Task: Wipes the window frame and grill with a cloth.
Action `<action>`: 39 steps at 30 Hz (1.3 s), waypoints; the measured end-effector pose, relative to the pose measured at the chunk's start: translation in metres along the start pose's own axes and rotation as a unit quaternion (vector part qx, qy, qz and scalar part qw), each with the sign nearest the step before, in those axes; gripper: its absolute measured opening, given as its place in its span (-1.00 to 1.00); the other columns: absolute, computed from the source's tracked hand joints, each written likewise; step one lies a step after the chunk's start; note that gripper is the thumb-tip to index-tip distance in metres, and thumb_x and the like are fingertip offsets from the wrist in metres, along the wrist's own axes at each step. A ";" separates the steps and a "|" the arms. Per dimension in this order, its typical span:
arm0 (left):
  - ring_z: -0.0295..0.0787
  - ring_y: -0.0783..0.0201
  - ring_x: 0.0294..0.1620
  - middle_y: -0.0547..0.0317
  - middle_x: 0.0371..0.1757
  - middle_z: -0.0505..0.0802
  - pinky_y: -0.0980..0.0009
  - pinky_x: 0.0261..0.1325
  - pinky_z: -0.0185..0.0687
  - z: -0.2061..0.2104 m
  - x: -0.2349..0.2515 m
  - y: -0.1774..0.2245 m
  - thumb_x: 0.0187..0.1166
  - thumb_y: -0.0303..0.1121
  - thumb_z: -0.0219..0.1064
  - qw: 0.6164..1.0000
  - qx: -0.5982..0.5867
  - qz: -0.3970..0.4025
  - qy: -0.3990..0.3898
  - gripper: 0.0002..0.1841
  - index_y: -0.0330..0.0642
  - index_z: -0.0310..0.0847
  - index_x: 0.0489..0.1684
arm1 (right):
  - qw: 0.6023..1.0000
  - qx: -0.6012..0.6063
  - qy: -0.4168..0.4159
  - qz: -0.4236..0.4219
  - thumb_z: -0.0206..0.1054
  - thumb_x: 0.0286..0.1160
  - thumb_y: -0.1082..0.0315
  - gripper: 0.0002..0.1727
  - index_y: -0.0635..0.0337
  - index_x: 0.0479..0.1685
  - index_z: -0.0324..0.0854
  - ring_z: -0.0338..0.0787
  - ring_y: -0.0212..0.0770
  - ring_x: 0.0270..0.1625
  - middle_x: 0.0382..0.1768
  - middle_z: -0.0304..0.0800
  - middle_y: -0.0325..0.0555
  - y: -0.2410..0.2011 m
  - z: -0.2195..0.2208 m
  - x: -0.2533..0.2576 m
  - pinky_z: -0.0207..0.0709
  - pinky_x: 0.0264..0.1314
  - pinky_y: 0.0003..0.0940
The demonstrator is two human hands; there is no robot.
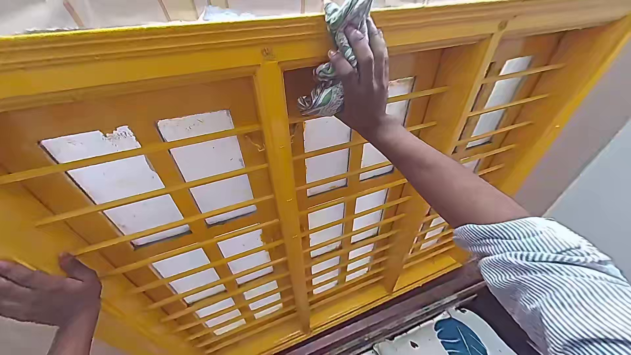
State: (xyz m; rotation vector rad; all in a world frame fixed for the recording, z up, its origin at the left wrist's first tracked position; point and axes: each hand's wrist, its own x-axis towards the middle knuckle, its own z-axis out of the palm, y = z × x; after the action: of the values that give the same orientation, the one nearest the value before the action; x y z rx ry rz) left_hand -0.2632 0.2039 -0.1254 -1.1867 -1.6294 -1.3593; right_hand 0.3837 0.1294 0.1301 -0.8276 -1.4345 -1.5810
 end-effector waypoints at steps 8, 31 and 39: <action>0.05 -0.23 0.86 -0.35 0.81 0.24 -0.09 0.86 -0.08 -0.003 0.001 0.004 0.77 0.09 0.04 1.000 -0.023 -0.008 -0.006 -0.21 -0.34 0.06 0.84 | 0.991 -0.026 -0.051 0.123 0.59 0.23 0.13 -0.34 0.11 0.39 0.53 0.32 0.35 0.75 0.64 0.42 0.33 0.053 -0.030 -0.024 0.23 0.76 0.24; -0.06 -0.38 0.87 -0.42 0.79 0.27 -0.31 0.84 -0.35 -0.030 -0.037 0.239 0.77 0.16 -0.10 0.958 -0.178 0.196 -0.114 -0.20 -0.35 0.17 0.78 | 0.984 -0.058 -0.062 0.157 0.65 0.06 0.16 -0.17 0.03 0.53 0.50 0.31 0.36 0.75 0.68 0.37 0.33 0.104 -0.040 -0.058 0.32 0.71 0.18; -0.10 -0.36 0.88 -0.44 0.81 0.19 -0.11 0.86 -0.14 0.011 -0.063 0.281 0.55 -0.01 -0.05 0.982 -0.169 0.077 -0.037 -0.14 -0.49 0.00 0.80 | 0.997 0.003 -0.026 -0.078 0.42 0.52 0.33 -0.63 -0.09 0.31 0.70 0.40 0.30 0.71 0.59 0.57 0.08 0.114 -0.029 -0.051 0.18 0.77 0.28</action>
State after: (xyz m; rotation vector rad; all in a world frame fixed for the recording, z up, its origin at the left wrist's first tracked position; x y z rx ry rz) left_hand 0.0228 0.2097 -0.0898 -1.5418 -1.3565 -1.5467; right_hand 0.5098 0.1068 0.1317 -0.7746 -1.5716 -1.6811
